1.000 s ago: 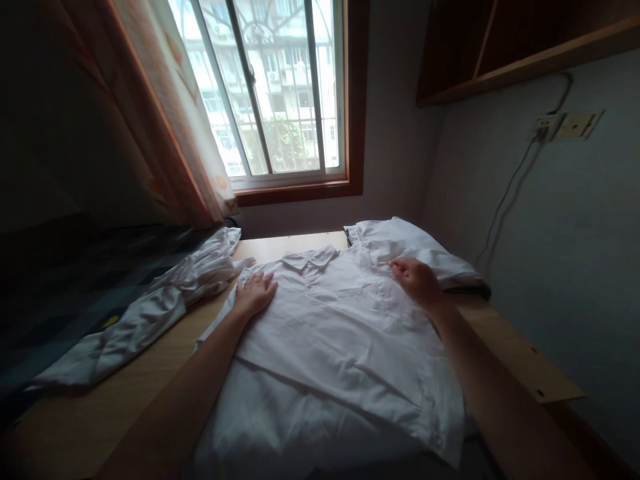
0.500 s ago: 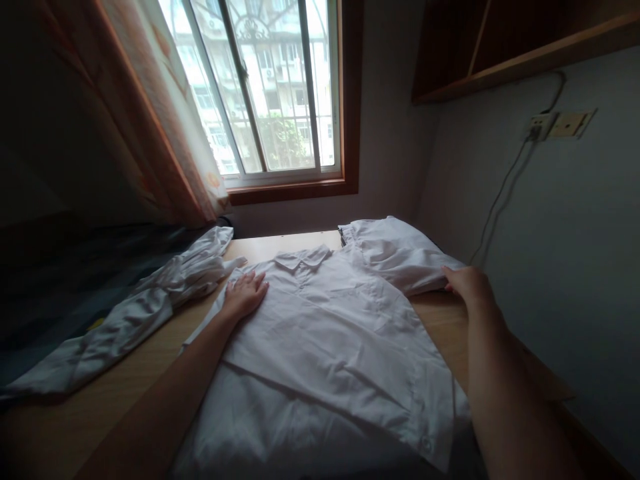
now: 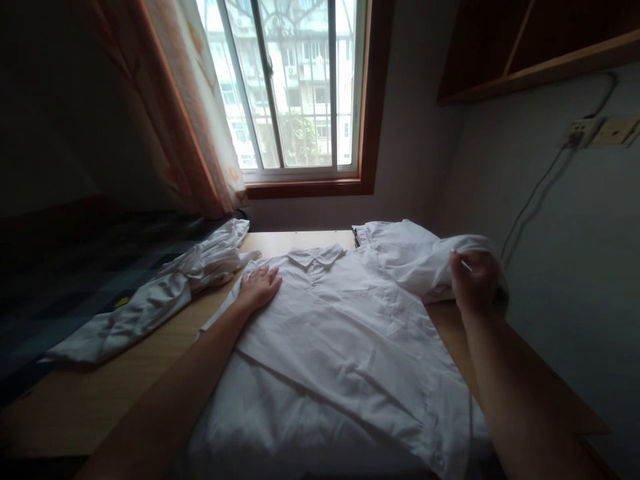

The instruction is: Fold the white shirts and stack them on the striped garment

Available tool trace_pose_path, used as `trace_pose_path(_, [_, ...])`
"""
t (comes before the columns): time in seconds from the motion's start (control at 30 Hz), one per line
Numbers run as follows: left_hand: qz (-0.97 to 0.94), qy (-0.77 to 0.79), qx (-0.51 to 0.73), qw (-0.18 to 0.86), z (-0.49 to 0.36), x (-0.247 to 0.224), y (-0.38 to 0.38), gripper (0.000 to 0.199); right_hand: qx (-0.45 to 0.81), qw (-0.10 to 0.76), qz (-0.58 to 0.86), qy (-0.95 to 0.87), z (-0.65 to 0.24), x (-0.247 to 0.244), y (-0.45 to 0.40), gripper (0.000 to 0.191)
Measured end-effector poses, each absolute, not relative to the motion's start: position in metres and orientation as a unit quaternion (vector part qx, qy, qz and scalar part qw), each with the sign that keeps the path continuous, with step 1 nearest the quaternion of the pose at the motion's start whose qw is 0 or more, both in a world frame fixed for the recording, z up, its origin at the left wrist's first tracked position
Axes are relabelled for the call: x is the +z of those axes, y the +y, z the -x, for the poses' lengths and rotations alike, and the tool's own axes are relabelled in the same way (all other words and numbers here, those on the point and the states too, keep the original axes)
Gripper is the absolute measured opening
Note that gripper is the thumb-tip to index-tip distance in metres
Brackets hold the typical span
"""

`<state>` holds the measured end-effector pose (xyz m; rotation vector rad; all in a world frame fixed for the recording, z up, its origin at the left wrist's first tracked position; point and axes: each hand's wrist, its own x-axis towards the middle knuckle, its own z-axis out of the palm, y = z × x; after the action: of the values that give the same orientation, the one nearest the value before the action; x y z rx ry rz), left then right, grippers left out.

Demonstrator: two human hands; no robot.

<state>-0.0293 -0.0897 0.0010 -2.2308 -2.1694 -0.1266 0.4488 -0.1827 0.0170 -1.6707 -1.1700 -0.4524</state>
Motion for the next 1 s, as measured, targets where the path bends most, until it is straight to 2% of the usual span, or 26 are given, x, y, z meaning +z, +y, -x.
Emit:
trace_pose_path(0.1, [0.718, -0.695, -0.041, 0.012, 0.029, 0.001, -0.09, 0.059, -0.137, 0.523, 0.608, -0.582, -0.404, 0.025, -0.189, 0.03])
trace_pose_path(0.3, [0.719, -0.694, -0.047, 0.015, 0.03, 0.001, -0.09, 0.059, 0.036, 0.3, 0.372, -0.878, -0.313, 0.021, -0.207, 0.015])
trace_pose_path(0.4, [0.719, -0.694, -0.042, 0.014, 0.031, 0.002, -0.09, 0.059, 0.164, 0.243, 0.265, -0.919, -0.289, 0.017, -0.214, 0.016])
trace_pose_path(0.57, [0.72, -0.693, -0.043, 0.015, 0.029, 0.003, -0.092, 0.058, 0.251, 0.256, 0.314, -0.879, -0.291, 0.011, -0.209, 0.023])
trace_pose_path(0.67, [0.719, -0.692, -0.058, 0.03, 0.028, 0.003, -0.094, 0.055, 0.272, 0.272, 0.326, -0.863, -0.297, 0.005, -0.203, 0.04])
trace_pose_path(0.8, [0.761, -0.621, -0.153, 0.113, 0.025, 0.009, -0.097, 0.041, 0.225, 0.263, 0.341, -0.874, -0.295, -0.006, -0.198, 0.06])
trace_pose_path(0.9, [0.81, -0.516, -0.236, 0.149, 0.014, 0.024, -0.1, 0.034, 0.174, 0.229, 0.364, -0.886, -0.291, -0.012, -0.198, 0.062])
trace_pose_path(1.0, [0.857, -0.433, -0.248, 0.13, -0.012, 0.044, -0.105, 0.03, 0.142, 0.197, 0.363, -0.9, -0.287, -0.01, -0.2, 0.06])
